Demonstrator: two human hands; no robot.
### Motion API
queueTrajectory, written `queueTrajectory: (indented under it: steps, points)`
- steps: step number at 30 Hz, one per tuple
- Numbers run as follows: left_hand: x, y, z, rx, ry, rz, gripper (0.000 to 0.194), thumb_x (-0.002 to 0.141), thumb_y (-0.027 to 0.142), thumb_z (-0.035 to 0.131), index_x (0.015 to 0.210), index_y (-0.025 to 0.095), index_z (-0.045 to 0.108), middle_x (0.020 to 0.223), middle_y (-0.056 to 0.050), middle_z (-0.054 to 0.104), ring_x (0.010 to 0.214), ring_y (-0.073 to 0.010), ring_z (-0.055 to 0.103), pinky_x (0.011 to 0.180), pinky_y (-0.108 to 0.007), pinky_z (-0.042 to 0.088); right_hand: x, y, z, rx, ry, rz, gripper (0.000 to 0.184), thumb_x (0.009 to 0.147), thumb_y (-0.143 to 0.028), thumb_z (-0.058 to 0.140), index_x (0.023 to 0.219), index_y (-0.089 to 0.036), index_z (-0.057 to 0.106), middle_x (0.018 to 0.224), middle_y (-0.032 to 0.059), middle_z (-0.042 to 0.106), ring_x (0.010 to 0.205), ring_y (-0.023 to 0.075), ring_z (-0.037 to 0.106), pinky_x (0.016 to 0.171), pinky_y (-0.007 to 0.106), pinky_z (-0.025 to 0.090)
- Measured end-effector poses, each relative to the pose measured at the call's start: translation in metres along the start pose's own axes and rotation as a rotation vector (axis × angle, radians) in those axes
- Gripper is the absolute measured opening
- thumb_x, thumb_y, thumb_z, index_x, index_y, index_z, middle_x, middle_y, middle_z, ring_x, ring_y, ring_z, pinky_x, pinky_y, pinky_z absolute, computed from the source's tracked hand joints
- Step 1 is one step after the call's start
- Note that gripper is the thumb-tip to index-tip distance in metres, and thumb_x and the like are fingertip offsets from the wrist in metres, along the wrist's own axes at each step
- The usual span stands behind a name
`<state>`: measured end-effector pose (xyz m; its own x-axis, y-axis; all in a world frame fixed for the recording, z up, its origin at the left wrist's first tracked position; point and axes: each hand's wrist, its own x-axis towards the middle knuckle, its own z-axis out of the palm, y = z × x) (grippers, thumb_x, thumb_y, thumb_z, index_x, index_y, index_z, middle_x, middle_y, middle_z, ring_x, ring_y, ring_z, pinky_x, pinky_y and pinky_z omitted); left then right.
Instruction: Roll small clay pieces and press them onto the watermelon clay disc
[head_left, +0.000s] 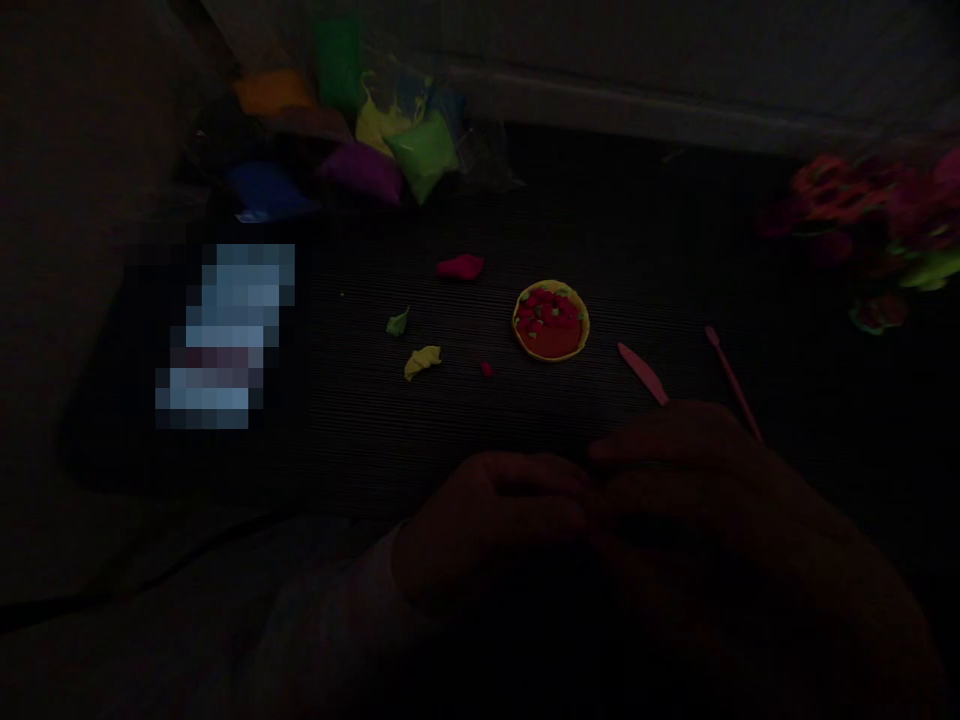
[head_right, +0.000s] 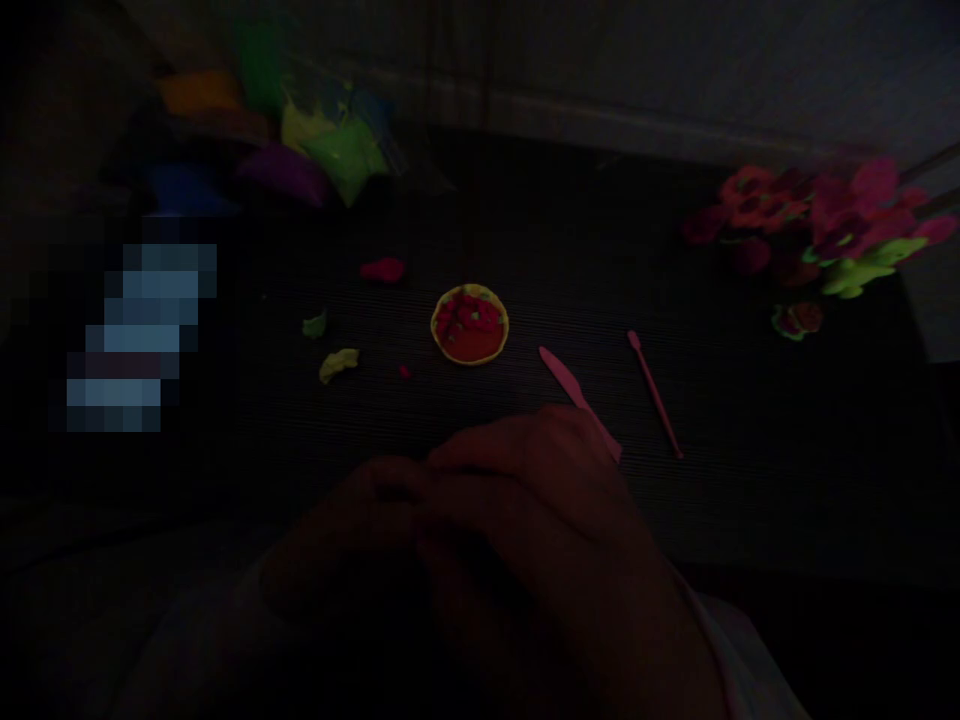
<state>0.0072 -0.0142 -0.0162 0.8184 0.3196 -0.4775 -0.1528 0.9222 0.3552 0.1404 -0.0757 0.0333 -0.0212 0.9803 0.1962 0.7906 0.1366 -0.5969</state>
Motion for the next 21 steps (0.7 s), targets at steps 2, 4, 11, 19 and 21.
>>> queueTrajectory:
  steps: [2,4,11,19,21]
  points:
    - [-0.0001,-0.0007,0.0000,-0.002,0.000,0.004,0.009,0.055,0.019,0.070,0.063,0.017,0.067,0.065,0.002,0.060,0.061,-0.0095,0.051,0.066,-0.024,0.037,0.0006,-0.0003,0.0004,0.010,-0.002,0.005,0.015,0.071,-0.018,0.053,0.084,-0.025,0.055,0.084,0.0018,0.059,0.076,0.0172,0.058,0.067,0.033,0.049]
    - [-0.0003,-0.0013,-0.0006,-0.012,-0.012,0.012,0.009,0.055,0.019,0.070,0.064,0.017,0.067,0.065,0.002,0.060,0.061,-0.0087,0.051,0.065,-0.022,0.037,0.0012,-0.0005,0.0008,0.019,0.006,0.005,0.013,0.072,-0.017,0.053,0.082,-0.025,0.055,0.083,0.0017,0.059,0.075,0.0166,0.057,0.065,0.031,0.049]
    - [-0.0004,-0.0005,-0.0019,-0.049,-0.060,0.005,0.008,0.058,0.016,0.069,0.066,0.018,0.068,0.065,0.003,0.062,0.060,-0.0066,0.053,0.060,-0.019,0.037,0.0014,-0.0003,0.0027,0.060,0.020,0.013,0.014,0.070,-0.016,0.055,0.082,-0.023,0.055,0.083,0.0013,0.059,0.075,0.0151,0.057,0.057,0.026,0.049]
    - [0.0007,-0.0016,-0.0026,-0.056,-0.059,0.023,0.006,0.060,0.015,0.068,0.066,0.017,0.068,0.065,0.003,0.062,0.060,-0.0062,0.053,0.061,-0.018,0.038,0.0035,0.0013,0.0040,0.047,0.016,-0.013,0.013,0.071,-0.016,0.055,0.082,-0.023,0.055,0.082,0.0010,0.059,0.075,0.0145,0.057,0.057,0.026,0.048]
    - [0.0008,-0.0019,-0.0030,-0.067,-0.060,0.022,0.005,0.061,0.016,0.067,0.066,0.017,0.068,0.064,0.003,0.062,0.060,-0.0060,0.053,0.061,-0.017,0.038,0.0026,0.0018,0.0044,0.045,0.017,-0.012,0.013,0.071,-0.017,0.055,0.083,-0.023,0.056,0.083,0.0012,0.059,0.075,0.0143,0.057,0.057,0.026,0.048]
